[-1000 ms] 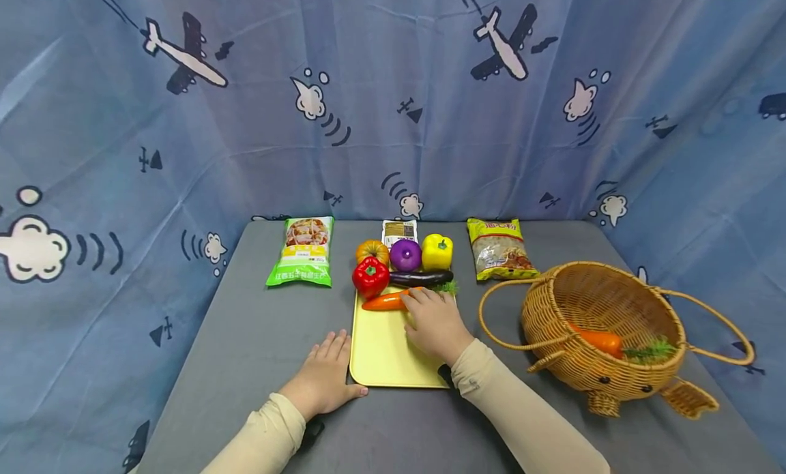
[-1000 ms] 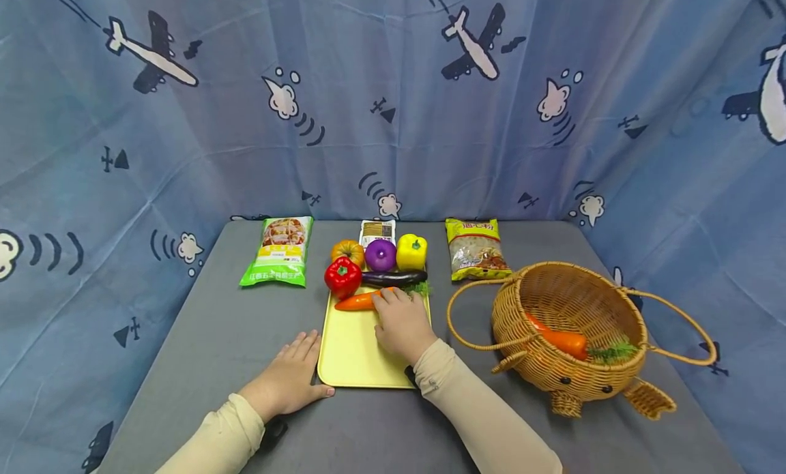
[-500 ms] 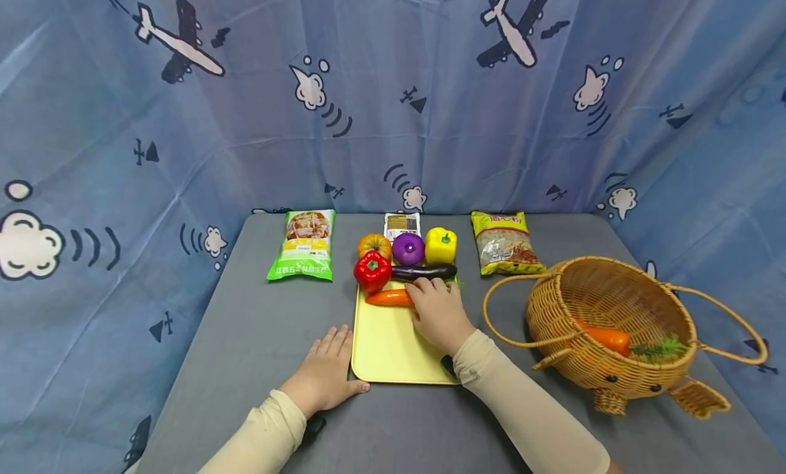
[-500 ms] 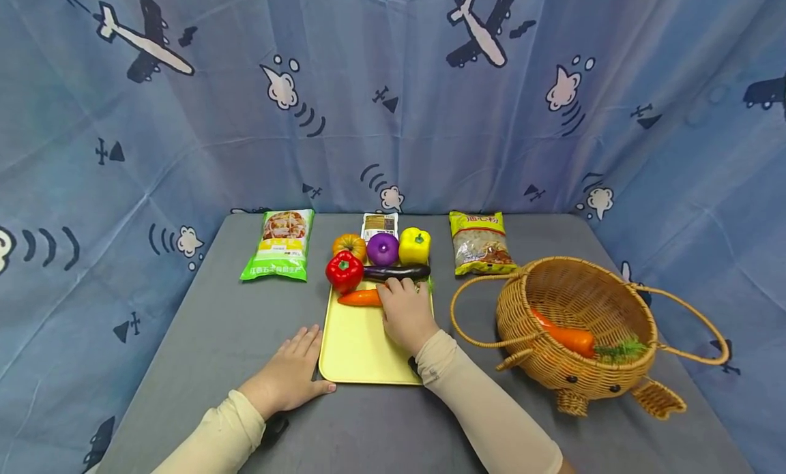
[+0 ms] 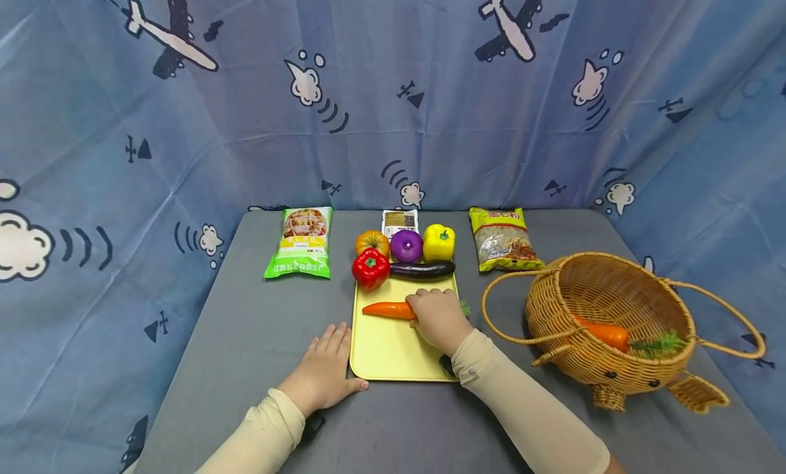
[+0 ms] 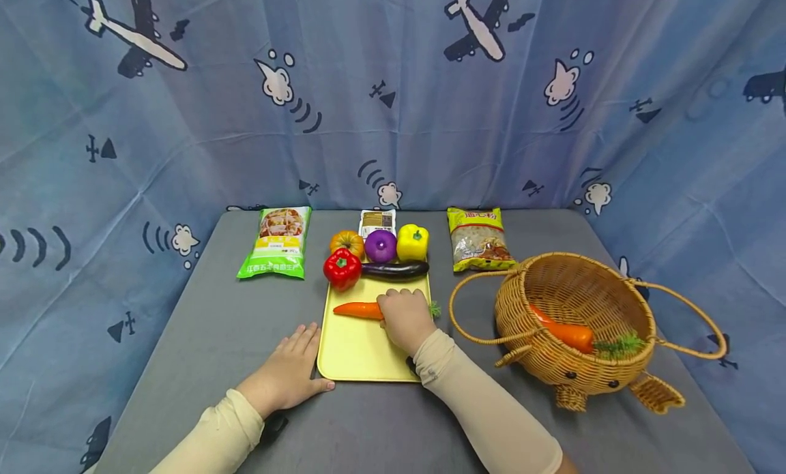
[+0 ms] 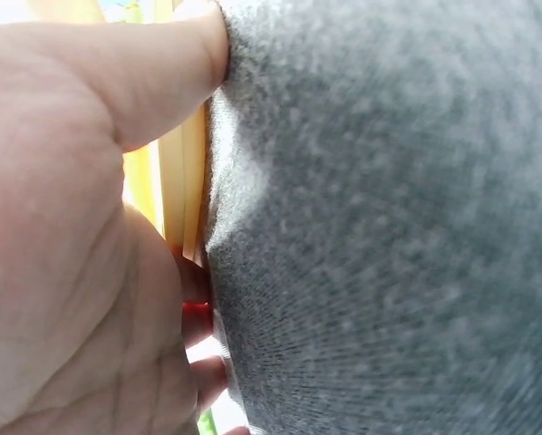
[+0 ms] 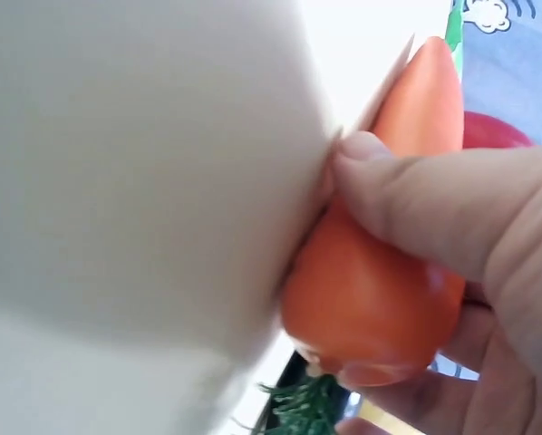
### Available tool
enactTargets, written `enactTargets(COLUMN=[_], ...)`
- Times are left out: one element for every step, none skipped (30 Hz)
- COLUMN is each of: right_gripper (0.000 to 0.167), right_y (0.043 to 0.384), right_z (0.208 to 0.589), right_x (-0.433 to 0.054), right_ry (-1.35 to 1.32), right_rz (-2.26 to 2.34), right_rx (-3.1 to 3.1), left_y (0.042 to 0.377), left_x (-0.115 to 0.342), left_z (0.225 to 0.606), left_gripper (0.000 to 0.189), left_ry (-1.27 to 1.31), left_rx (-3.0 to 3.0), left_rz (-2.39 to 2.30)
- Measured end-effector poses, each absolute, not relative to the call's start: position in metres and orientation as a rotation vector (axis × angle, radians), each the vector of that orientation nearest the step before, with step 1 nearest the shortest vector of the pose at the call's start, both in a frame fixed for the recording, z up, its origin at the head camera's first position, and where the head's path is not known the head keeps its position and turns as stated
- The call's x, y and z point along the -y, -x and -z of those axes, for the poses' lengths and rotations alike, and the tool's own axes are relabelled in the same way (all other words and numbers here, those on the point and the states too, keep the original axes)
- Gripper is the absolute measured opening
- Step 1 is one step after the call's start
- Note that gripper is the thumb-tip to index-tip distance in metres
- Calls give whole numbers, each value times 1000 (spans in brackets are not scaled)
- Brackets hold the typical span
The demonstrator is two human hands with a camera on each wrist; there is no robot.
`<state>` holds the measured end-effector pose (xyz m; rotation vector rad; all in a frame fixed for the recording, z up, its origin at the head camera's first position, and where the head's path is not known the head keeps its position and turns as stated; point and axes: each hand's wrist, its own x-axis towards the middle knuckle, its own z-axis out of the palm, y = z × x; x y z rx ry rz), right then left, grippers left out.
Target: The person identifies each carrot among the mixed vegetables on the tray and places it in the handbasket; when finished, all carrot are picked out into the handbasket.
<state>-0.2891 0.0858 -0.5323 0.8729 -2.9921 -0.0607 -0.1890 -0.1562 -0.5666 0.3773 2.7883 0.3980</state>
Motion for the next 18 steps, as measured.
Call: enactTargets(right_gripper=[34, 33, 32, 33, 32, 32, 32, 32, 32, 32, 32, 32, 32, 33, 33, 33, 33, 33], right_y=[287, 285, 283, 281, 279, 277, 276, 274, 272, 271, 269, 267, 265, 263, 261, 260, 258, 256], right_z=[531, 530, 530, 529, 528, 528, 527, 527, 527, 527, 527, 527, 527, 527, 527, 527, 527, 527], right_x=[-86, -85, -85, -85, -84, -84, -83, -83, -83, -82, -82, -82, -82, -82, -83, -83, -84, -84], right_ry=[-886, -900, -914, -927, -937, -944, -947, -952, -958, -964, -972, -983, -993, -1000, -1006, -1009, -1009, -1010], right_rz=[65, 69, 76, 82, 91, 97, 103, 109, 123, 124, 128, 130, 135, 138, 143, 144, 153, 156], right_rx=[2991, 2987, 2984, 2983, 2981, 2978, 2977, 2976, 2980, 2979, 2978, 2976, 2972, 2967, 2963, 2957, 2955, 2955], left_y=[188, 188, 187, 187, 188, 188, 188, 189, 189, 189, 189, 188, 188, 187, 187, 187, 187, 188], left_x=[155, 154, 154, 154, 154, 154, 154, 154, 155, 155, 155, 154, 154, 155, 155, 155, 155, 156], left_z=[563, 559, 557, 557, 558, 558, 559, 562, 564, 565, 565, 563, 562, 563, 563, 563, 564, 565], left_gripper=[107, 107, 107, 107, 107, 107, 108, 108, 108, 108, 107, 107, 106, 106, 106, 106, 107, 107], left_ry=[-376, -372, -373, -373, -374, -373, -373, -377, -378, -377, -375, -376, -376, -376, -375, -379, -380, -382], left_rx=[-2787, -2781, -2782, -2784, -2785, -2783, -2783, -2786, -2789, -2788, -2786, -2785, -2784, -2782, -2780, -2784, -2783, -2783], left_rz=[-395, -392, -393, -392, -390, -389, -388, -387, -389, -389, -392, -403, -403, -402, -404, -406, -404, -404])
